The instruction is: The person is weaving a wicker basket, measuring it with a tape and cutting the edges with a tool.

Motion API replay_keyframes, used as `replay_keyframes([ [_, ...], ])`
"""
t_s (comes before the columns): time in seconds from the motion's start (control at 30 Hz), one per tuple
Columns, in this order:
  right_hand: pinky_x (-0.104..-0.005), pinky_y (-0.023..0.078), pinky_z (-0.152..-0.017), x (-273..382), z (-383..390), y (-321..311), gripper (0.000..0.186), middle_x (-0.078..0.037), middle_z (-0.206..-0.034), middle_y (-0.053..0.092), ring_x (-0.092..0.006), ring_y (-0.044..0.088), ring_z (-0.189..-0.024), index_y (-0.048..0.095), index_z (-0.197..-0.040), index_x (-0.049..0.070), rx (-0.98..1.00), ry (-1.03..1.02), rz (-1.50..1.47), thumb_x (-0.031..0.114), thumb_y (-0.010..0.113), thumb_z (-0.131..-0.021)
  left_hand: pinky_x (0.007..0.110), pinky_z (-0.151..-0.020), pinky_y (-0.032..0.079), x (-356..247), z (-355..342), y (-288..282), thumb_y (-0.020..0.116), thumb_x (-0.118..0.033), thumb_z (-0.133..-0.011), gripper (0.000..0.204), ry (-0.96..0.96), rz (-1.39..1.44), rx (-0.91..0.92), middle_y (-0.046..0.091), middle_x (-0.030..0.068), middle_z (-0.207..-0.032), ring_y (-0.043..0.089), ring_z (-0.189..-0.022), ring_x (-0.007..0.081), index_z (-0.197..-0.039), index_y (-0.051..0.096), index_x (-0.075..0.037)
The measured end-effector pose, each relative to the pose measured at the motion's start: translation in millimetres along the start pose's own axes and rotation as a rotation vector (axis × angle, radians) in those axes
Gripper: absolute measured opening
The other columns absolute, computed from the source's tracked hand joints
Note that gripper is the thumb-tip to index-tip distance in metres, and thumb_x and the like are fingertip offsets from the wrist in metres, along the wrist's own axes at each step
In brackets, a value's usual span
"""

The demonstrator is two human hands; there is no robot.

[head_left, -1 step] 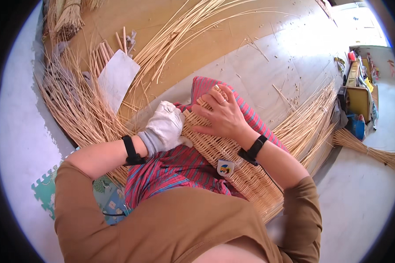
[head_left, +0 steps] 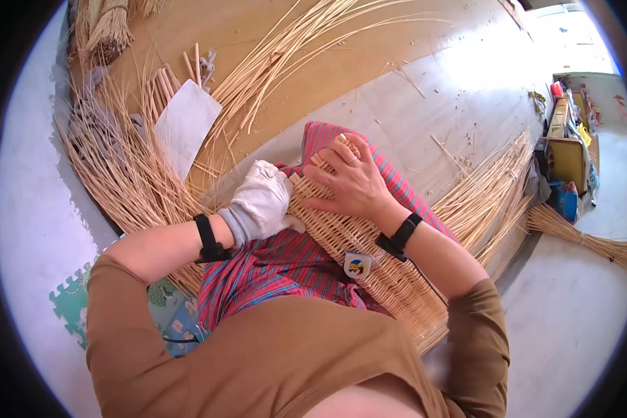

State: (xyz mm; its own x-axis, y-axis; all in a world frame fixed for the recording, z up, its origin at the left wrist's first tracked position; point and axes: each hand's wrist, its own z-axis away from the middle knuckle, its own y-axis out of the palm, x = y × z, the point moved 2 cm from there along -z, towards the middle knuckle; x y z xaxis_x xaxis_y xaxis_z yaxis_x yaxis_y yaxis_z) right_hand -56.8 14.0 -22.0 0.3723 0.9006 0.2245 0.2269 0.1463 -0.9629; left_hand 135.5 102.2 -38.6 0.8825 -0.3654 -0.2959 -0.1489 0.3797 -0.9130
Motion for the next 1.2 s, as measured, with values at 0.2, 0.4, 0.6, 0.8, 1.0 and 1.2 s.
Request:
replay_keyframes([
  [0.2,-0.0555,0.032,-0.119,6,-6,2,0.055,-0.002,-0.118,0.064,-0.0263,0.053,-0.128,0.069,-0.118,0.022,0.004,0.000,0.027,0.067,0.071,-0.086,0.047,-0.104,0.047,6,8,4,0.071,-0.082,-0.072,0.096,-0.088,0.104,0.019,0.068,0.0224,-0.111,0.066,-0.111,0.0370,-0.114,0.065,0.004],
  [0.4,-0.0537,0.029,-0.123,27,4,-30,0.063,-0.007,-0.144,0.058,-0.0296,0.050,-0.139,0.066,-0.138,0.024,-0.048,0.051,0.025,0.063,0.071,-0.089,0.048,-0.103,0.051,-2,23,-8,0.084,-0.064,-0.075,0.091,-0.202,0.370,-0.015,0.066,0.0197,-0.127,0.064,-0.121,0.0400,-0.138,0.056,-0.004],
  [0.6,-0.0488,0.042,-0.116,72,106,-79,0.064,-0.015,-0.150,0.055,-0.0352,0.053,-0.138,0.060,-0.147,0.019,-0.211,0.538,-0.136,0.024,0.081,-0.087,0.040,-0.107,0.052,33,60,39,0.084,-0.035,-0.089,0.072,-0.224,0.943,-0.419,0.065,0.0145,-0.130,0.065,-0.120,0.0286,-0.146,0.052,-0.004],
  [0.8,-0.0509,0.035,-0.122,136,329,-76,0.068,-0.018,-0.155,0.048,-0.0393,0.042,-0.147,0.049,-0.153,0.010,-0.536,1.445,0.234,0.023,0.077,-0.093,0.034,-0.101,0.052,16,11,-3,0.072,-0.017,-0.101,0.049,-0.187,1.058,-0.451,0.067,0.0114,-0.125,0.066,-0.114,0.0196,-0.143,0.055,-0.002],
  [1.0,-0.0424,0.050,-0.106,198,447,7,0.084,-0.026,-0.141,0.059,-0.0357,0.061,-0.129,0.049,-0.146,-0.004,-0.833,2.012,-0.418,0.042,0.085,-0.087,0.028,-0.085,0.051,29,3,15,0.073,-0.025,-0.101,0.058,-0.226,0.992,-0.417,0.058,0.0082,-0.122,0.056,-0.102,0.0139,-0.150,0.048,-0.007],
  [1.2,-0.0459,0.050,-0.105,164,418,-3,0.091,-0.026,-0.142,0.060,-0.0375,0.062,-0.128,0.045,-0.150,-0.004,-1.018,1.762,-0.198,0.044,0.086,-0.084,0.038,-0.102,0.049,72,28,42,0.077,-0.015,-0.097,0.055,-0.278,0.949,-0.689,0.058,0.0109,-0.123,0.058,-0.114,0.0231,-0.144,0.051,-0.004],
])
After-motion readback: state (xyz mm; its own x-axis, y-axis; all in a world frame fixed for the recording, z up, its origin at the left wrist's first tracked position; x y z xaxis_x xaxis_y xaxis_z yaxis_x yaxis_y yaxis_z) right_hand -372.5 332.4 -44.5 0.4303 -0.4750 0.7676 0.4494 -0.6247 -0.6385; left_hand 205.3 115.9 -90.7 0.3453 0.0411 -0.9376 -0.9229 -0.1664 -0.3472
